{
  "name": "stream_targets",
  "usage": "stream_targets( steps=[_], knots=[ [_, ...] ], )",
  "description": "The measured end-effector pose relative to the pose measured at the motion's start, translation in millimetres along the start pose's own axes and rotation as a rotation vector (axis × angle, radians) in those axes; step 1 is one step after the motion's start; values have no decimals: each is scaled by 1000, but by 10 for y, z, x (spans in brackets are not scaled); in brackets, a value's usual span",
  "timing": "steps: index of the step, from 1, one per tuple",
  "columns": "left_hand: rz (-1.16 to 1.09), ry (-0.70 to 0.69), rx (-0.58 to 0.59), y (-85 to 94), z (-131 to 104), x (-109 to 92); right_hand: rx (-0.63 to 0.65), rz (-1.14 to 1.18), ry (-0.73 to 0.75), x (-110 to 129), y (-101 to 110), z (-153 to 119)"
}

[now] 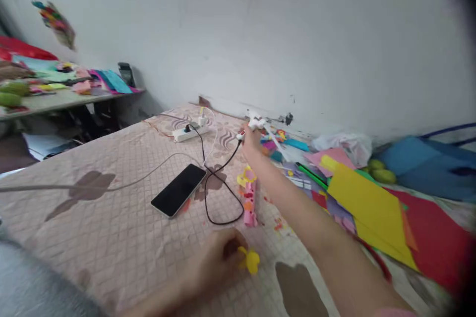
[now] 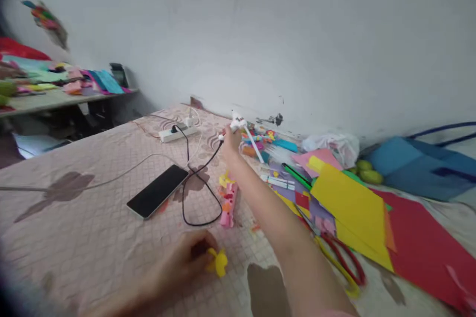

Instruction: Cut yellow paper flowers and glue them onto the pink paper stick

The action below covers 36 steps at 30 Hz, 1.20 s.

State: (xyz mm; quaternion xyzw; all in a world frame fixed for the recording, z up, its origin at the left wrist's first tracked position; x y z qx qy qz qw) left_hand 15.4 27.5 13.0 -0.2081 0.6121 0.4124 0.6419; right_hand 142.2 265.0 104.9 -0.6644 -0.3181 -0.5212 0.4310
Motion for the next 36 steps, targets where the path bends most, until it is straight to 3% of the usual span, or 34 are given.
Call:
stream_targets(
  steps=[4,6,10,14,21,25,29,32,36],
  knots=[
    [-4,-53,132,131,-181,-278,63,125,-16,399,399,-553],
    [-25,-74,170,221,-293,-386,212,248,-51,579,608,-953],
    [-72,-99,112,371,-419,-477,405,394,-172,736,1075,-1705],
    [-188,-90,94,369,-373,-476,387,434,-283,548,1561,-2151],
    [-114,-57,50,224,-35,-268,224,233,-370,-147,2236,-2449],
    [-62,-68,99,-5,154,-180,201,187,-415,-394,2373,-2538],
    [-8,-100,230,-213,227,-178,259,187,-418,-468,2331,-2645],
    [187,-69,235,-163,202,-143,289,208,-393,-460,2283,-2726],
    [284,20,292,55,86,-109,310,217,-362,-440,2238,-2784]
  ],
)
Point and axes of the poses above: each hand's wrist, its own z-axis towards the middle knuckle, its own y-axis out of the back of the hand, x = y × z, the point moved 4 cm from there along z, towards the middle knuckle, and after that the axes turned 15 degrees about -y, right-handed, at the moved point
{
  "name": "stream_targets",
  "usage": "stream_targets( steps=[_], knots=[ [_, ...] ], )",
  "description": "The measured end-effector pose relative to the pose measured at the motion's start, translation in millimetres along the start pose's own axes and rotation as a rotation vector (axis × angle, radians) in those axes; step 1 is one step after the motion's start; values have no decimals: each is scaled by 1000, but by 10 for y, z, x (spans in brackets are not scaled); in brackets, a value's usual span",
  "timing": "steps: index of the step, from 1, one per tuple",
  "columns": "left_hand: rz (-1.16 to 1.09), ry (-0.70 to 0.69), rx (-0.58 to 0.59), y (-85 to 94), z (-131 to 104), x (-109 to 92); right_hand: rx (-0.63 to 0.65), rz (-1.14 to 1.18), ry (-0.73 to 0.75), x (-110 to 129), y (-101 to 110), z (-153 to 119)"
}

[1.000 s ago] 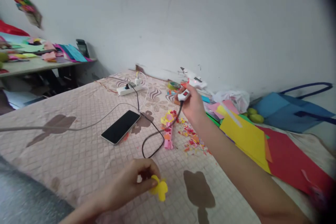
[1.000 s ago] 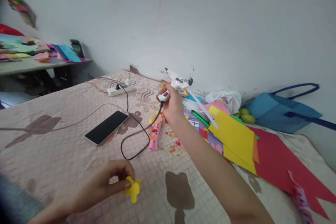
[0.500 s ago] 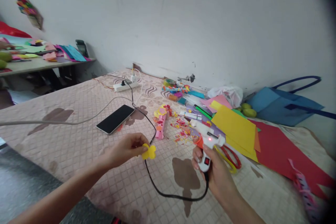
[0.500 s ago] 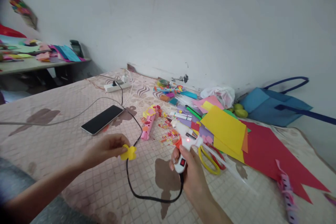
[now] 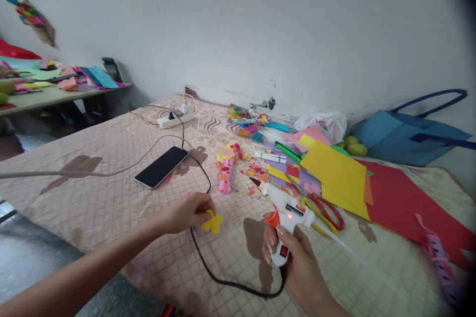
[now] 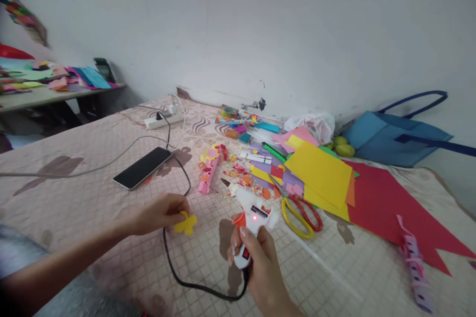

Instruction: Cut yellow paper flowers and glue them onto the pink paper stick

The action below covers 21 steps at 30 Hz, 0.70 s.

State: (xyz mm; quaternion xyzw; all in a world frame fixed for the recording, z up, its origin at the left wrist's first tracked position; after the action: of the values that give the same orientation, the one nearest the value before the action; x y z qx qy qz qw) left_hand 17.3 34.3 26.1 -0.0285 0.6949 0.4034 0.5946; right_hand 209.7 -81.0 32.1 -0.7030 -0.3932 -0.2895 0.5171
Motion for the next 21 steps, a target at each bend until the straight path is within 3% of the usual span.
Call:
stream_targets(
  steps=[4,8,11,17,21],
  knots=[
    [4,80,91,125,-170,51,-13,-18,-10,-47,17,56],
    [107,30,6,138,-174,12,-68,-75,-31,-83,82,157],
    [122,-57,-68,38,-64,-59,-66,-137,-21,-51,89,208],
    [-2,-103,-136,-191,277,-129,-88,-180,-5,77,91,277],
    [76,-145,-144,-258,440,-175,-124,-188,20,137,165,331]
  ],
)
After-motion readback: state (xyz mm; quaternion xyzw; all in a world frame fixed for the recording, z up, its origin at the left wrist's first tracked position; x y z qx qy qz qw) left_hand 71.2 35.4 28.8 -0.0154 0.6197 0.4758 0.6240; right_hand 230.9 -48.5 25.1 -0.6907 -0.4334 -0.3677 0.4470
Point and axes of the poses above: each hand's wrist, its own z-axis towards the middle knuckle, its own y-axis out of the back of the hand, x = y × z, the point moved 4 cm from there along z, towards the middle knuckle, and after that the axes turned 15 degrees about -y, right-handed, at the moved point
